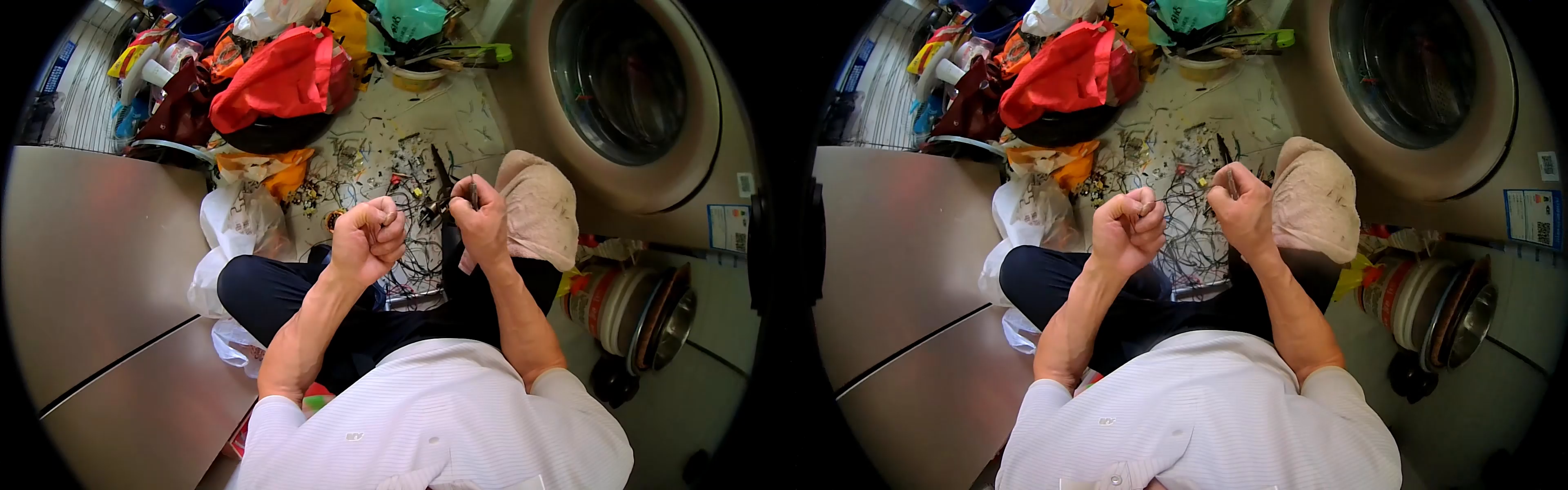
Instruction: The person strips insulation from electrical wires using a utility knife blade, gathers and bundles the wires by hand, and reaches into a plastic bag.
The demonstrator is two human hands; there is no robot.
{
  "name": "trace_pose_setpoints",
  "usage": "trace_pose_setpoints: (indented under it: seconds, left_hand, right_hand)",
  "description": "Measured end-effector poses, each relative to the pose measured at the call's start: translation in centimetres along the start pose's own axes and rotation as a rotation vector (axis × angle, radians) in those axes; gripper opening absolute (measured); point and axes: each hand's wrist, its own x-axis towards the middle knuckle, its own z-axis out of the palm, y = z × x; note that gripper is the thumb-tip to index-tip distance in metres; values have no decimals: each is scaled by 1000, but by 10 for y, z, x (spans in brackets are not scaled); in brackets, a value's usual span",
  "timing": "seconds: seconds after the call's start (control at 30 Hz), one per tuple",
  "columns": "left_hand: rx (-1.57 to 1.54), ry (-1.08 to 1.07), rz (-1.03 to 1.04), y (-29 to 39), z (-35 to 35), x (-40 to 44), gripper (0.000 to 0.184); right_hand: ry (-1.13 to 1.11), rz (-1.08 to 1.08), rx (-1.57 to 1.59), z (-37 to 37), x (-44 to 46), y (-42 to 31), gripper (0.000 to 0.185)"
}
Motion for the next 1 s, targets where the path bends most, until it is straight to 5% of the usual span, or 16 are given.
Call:
trace_pose_setpoints:
  seconds: [0.2,0.5,0.57,0.63,0.93,1.0]
  left_hand:
    - [17,-6,64,4,15,-12,14]
    - [-146,-46,236,35,17,-36,18]
    - [-167,-149,250,40,9,-33,17]
    - [-4,24,177,32,15,-30,14]
    - [105,51,90,11,10,-9,7]
    - [127,17,83,8,6,-8,8]
  right_hand:
    - [237,-268,-230,-32,0,-32,1]
    - [543,-191,-102,-144,-6,-52,5]
    - [530,-201,-132,-170,-20,-57,6]
    - [498,-201,-172,-156,-34,-73,5]
    - [277,-111,9,-156,-80,-69,5]
    - [224,23,-172,-164,-80,-58,5]
